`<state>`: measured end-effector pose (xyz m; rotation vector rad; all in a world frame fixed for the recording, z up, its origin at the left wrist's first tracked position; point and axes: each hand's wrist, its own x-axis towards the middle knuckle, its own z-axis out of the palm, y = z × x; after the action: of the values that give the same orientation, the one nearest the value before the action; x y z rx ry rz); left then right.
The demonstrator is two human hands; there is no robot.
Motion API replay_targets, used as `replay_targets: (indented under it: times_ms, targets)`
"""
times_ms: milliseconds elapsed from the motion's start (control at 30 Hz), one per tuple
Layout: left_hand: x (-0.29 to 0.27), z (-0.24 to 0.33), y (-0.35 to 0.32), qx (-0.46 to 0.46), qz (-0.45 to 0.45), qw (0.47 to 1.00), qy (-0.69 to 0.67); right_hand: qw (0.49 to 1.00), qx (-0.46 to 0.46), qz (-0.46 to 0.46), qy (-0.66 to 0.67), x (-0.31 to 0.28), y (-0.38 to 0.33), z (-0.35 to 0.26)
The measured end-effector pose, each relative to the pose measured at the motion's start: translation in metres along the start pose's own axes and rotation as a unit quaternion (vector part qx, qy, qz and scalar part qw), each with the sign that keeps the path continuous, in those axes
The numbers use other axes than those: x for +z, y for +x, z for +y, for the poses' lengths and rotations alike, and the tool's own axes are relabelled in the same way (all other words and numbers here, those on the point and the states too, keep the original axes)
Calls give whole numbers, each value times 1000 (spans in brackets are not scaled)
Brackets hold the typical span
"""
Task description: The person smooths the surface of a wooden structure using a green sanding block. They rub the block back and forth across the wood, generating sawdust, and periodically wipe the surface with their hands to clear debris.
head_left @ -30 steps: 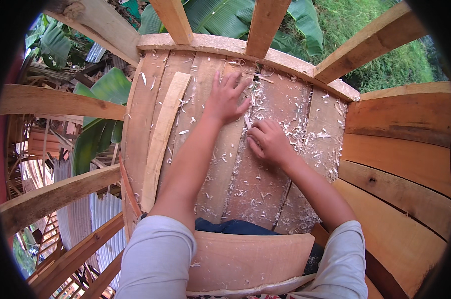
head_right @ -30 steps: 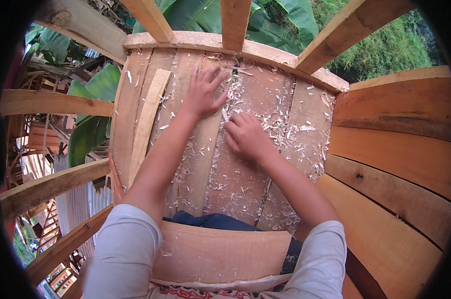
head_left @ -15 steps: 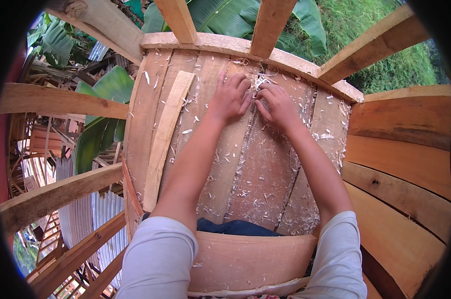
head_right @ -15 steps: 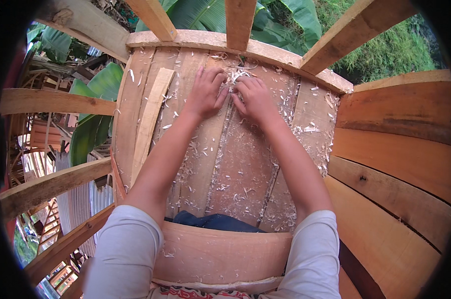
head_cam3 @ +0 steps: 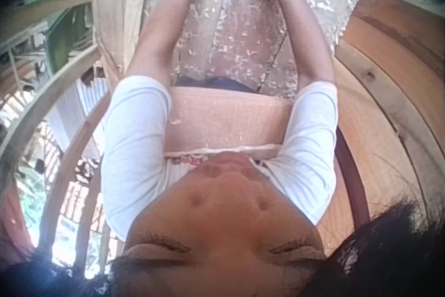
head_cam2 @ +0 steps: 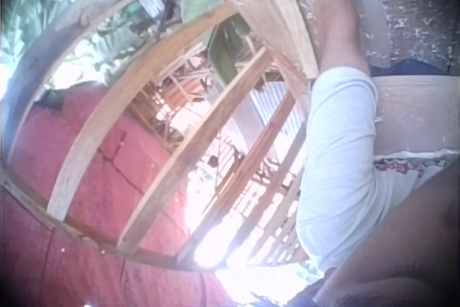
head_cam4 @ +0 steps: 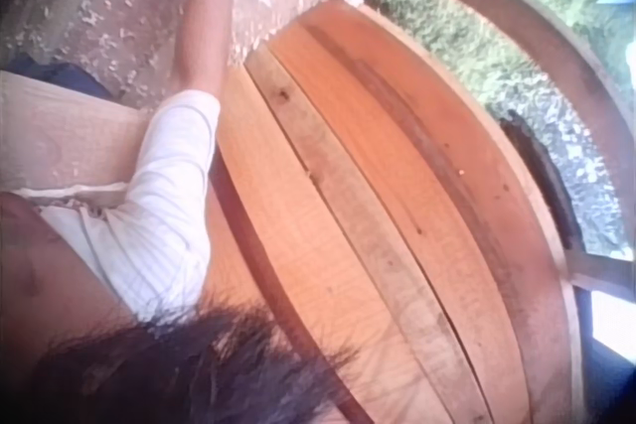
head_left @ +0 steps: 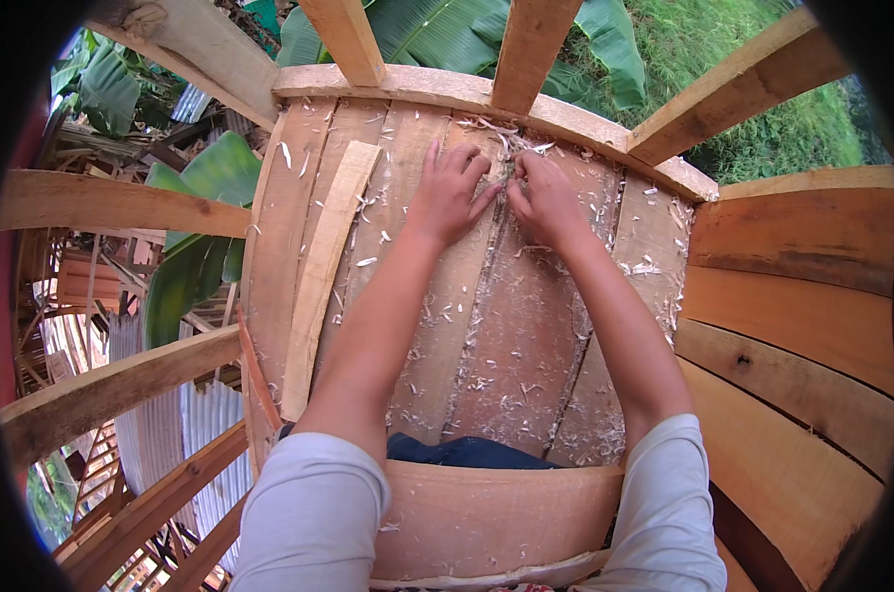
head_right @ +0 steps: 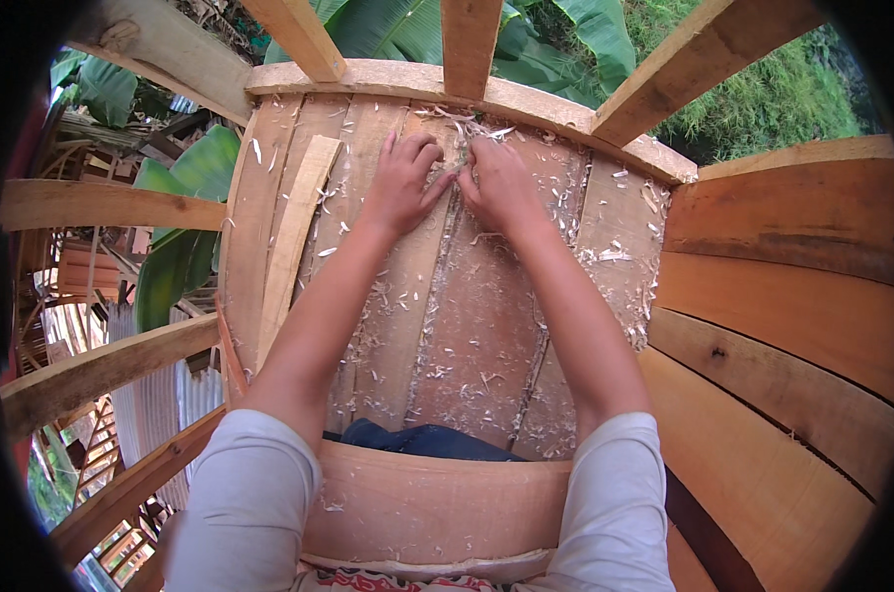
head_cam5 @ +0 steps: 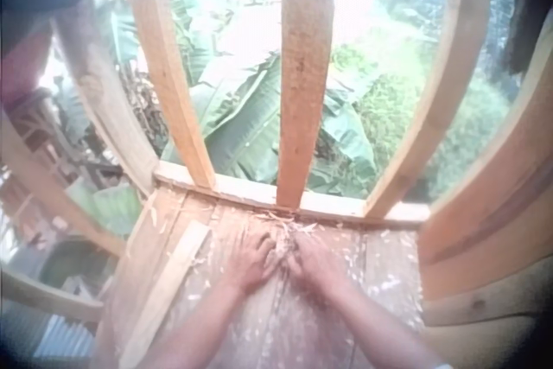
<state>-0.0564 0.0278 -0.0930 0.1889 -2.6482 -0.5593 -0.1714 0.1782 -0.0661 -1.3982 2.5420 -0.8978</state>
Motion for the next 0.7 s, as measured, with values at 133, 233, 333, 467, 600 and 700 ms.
replay_targets:
  times_ms: [133, 233, 333, 467, 600, 700]
  targets:
    - [0, 1, 2, 21, 6, 1000, 6, 977, -114, 34, -176, 7, -7, 15]
    - [1, -3, -2, 26, 22, 999, -6, 993, -50, -89, -61, -4, 3, 4]
    - [1, 1, 1, 43, 11, 999, -22, 997, -50, 2, -60, -7, -3, 18]
    - [1, 1, 1, 50, 3, 999, 11, 998, -47, -44, 21, -16, -16, 19]
    - [0, 5, 2, 13, -4, 1000, 0, 996, 32, 45, 70, -33, -45, 42]
    - [2, 2, 4, -11, 4, 1000, 0, 981, 45, 162, -94, -46, -74, 83]
